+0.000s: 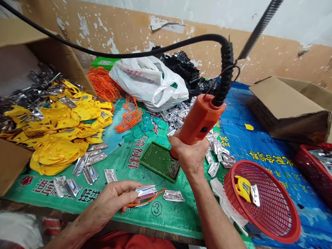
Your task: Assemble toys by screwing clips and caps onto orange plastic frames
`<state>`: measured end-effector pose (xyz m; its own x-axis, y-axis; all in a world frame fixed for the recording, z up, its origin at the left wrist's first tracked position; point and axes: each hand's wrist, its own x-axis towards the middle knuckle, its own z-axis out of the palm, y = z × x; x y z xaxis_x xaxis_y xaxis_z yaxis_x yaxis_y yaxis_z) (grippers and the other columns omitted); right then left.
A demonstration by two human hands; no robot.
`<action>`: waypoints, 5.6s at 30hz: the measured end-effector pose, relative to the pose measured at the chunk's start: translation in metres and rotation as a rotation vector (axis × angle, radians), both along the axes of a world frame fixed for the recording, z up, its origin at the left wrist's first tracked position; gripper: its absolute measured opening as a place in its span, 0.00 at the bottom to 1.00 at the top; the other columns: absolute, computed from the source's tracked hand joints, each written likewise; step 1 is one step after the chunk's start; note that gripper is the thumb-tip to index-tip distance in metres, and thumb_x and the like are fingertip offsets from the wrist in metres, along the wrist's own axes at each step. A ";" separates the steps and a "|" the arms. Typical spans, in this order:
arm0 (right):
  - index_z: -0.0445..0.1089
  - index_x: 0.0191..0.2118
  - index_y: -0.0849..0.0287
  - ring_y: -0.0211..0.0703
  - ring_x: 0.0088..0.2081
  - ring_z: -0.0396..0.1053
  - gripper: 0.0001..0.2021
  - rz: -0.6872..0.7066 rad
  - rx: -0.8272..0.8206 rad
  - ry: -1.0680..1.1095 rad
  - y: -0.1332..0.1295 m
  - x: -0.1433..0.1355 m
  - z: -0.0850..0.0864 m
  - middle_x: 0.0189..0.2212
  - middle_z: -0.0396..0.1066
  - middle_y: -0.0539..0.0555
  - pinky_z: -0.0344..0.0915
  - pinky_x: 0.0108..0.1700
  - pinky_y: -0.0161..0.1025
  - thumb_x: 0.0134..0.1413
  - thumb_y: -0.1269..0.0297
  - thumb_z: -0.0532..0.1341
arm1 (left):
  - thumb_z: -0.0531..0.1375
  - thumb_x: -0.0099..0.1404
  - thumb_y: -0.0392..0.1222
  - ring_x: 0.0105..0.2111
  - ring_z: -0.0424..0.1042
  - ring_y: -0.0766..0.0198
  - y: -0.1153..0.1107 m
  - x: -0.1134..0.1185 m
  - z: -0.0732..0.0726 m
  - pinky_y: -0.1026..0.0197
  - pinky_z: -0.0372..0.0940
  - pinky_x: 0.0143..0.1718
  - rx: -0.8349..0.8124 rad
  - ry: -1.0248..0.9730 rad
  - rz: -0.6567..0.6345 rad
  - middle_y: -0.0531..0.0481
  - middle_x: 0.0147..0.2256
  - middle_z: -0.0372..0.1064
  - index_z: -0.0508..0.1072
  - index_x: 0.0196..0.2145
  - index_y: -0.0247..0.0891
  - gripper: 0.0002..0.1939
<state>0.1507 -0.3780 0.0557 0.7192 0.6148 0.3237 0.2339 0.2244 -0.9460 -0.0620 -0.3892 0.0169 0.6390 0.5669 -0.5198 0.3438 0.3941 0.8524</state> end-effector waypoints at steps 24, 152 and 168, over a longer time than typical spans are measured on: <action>0.70 0.29 0.58 0.37 0.22 0.65 0.13 0.073 0.009 0.039 -0.006 -0.003 -0.003 0.20 0.68 0.45 0.64 0.25 0.39 0.30 0.70 0.68 | 0.58 0.57 0.48 0.23 0.56 0.69 0.001 0.002 0.005 0.67 0.51 0.24 -0.002 0.028 0.017 0.52 0.29 0.71 0.79 0.41 0.38 0.18; 0.64 0.48 0.49 0.43 0.27 0.66 0.26 0.451 -0.028 0.388 -0.080 -0.065 0.046 0.24 0.68 0.47 0.65 0.32 0.45 0.39 0.67 0.68 | 0.56 0.66 0.40 0.40 0.71 0.58 -0.022 -0.006 -0.004 0.57 0.65 0.43 0.769 -0.105 -0.194 0.48 0.36 0.76 0.76 0.44 0.43 0.12; 0.66 0.48 0.48 0.42 0.27 0.65 0.25 0.421 0.012 0.354 -0.081 -0.064 0.046 0.24 0.68 0.47 0.67 0.31 0.43 0.39 0.69 0.66 | 0.58 0.64 0.45 0.39 0.70 0.57 -0.025 0.002 0.004 0.57 0.64 0.43 0.276 -0.207 -0.032 0.49 0.34 0.75 0.79 0.40 0.39 0.13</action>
